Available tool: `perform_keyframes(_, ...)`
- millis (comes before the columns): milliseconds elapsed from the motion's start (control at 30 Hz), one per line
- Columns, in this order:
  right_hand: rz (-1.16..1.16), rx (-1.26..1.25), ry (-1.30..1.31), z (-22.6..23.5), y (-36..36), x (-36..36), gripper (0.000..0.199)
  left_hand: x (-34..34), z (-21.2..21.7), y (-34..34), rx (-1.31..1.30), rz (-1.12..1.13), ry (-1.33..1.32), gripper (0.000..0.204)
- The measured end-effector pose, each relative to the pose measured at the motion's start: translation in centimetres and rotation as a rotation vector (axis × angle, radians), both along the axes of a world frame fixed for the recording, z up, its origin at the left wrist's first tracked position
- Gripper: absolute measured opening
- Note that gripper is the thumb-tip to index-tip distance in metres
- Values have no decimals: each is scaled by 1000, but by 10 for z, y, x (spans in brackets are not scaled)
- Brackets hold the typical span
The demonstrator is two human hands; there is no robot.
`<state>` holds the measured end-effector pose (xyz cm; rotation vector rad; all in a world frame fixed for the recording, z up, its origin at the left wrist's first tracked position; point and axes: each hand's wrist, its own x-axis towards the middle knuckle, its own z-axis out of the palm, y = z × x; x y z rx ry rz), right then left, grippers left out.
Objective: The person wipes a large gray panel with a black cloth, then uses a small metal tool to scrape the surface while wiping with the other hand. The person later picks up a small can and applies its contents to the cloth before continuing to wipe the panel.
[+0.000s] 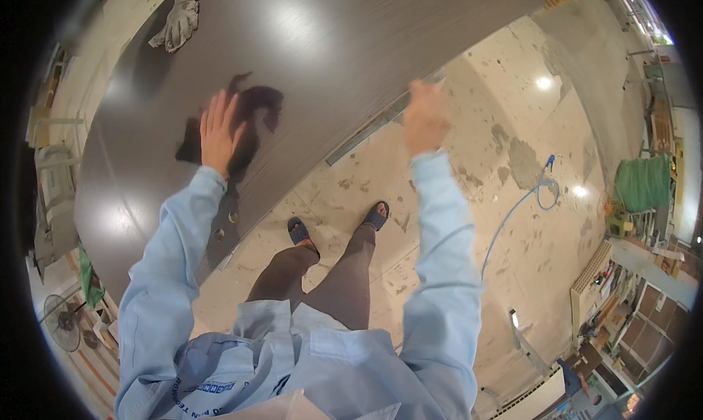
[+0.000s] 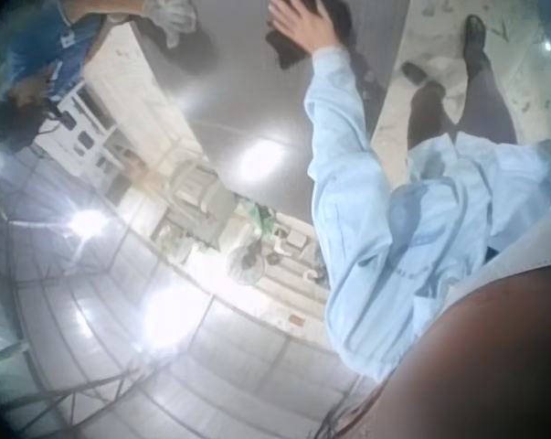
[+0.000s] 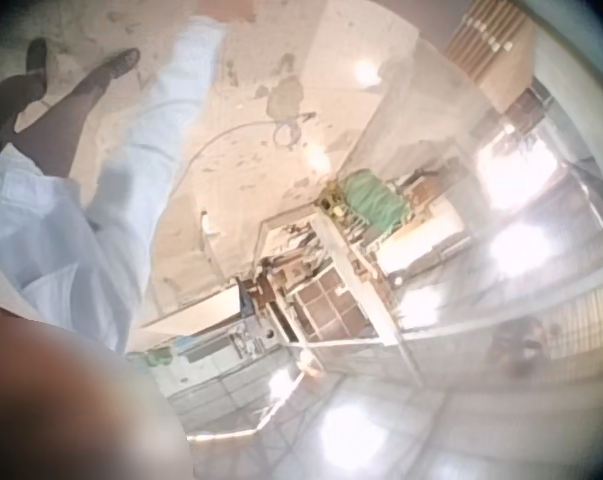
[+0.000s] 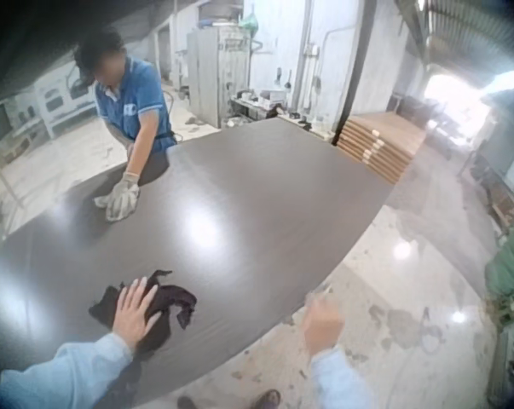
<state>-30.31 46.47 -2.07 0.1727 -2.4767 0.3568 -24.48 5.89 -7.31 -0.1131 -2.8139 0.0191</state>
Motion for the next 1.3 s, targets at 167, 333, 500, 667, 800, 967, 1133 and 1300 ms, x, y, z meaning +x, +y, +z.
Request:
perform_keyframes(167, 193, 104, 85, -38, -1, 13, 28, -38, -4, -14, -40, 81, 6, 61)
perform_keyframes(333, 378, -205, -258, -54, -86, 140, 32, -40, -7, -11, 10, 124, 33, 58)
perform_keyframes(500, 325, 41, 52, -11, -42, 53, 21, -43, -6, -13, 6, 150, -38, 55)
perform_keyframes(667, -13, -31, -37, -17, 19, -28, 13, -44, -12, -21, 37, 113, -11, 56)
perform_keyframes(800, 480, -59, -114, -46, -38, 85, 27, -40, -15, -26, 54, 85, 24, 56)
perform_keyframes(967, 427, -29, -71, -34, -10, 42, 34, -41, -9, -25, 44, 120, -33, 54)
perform_keyframes(1133, -167, -50, 89, -15, 104, -134, 18, -41, -7, -27, 45, 115, -40, 54)
perform_keyframes(1300, 216, -29, -54, -38, 62, -54, 22, -42, -8, -30, 53, 114, -61, 53)
